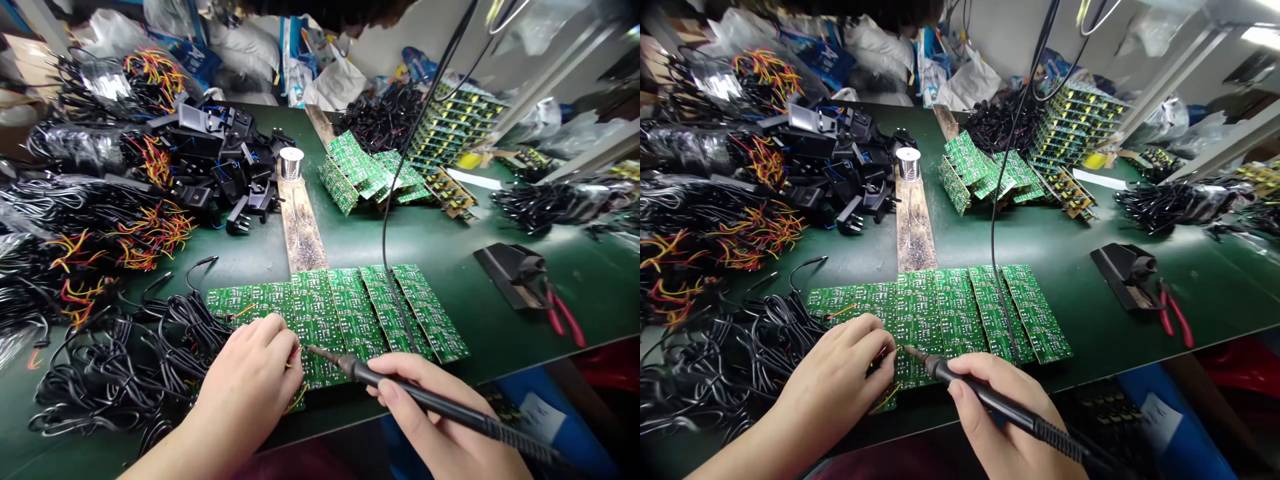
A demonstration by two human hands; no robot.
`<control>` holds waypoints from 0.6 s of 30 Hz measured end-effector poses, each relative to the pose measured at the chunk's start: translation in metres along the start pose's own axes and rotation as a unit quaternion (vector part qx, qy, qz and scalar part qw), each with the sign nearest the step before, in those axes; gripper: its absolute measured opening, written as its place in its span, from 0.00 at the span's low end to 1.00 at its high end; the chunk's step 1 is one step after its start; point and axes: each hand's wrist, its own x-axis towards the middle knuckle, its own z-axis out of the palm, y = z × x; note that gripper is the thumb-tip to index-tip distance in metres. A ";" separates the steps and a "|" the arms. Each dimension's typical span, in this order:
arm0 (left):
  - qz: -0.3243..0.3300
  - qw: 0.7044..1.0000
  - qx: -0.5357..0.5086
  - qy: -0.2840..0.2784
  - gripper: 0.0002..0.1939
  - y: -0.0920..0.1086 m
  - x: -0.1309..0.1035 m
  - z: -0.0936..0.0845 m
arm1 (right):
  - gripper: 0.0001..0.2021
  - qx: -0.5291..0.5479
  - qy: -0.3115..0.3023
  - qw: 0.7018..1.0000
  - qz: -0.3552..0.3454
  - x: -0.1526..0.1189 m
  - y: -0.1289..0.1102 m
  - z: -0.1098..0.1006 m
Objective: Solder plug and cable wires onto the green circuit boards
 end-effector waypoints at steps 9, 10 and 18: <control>0.008 1.000 0.014 0.006 0.10 0.000 0.001 0.002 | 0.08 -0.056 0.043 0.997 -0.029 -0.005 0.004 0.001; 0.011 1.000 0.019 0.007 0.10 0.000 0.001 0.002 | 0.08 -0.053 0.043 0.997 -0.020 -0.005 0.005 0.002; 0.014 0.999 0.027 -0.010 0.11 0.000 -0.001 -0.002 | 0.10 0.094 0.036 0.995 -0.013 0.017 -0.013 0.043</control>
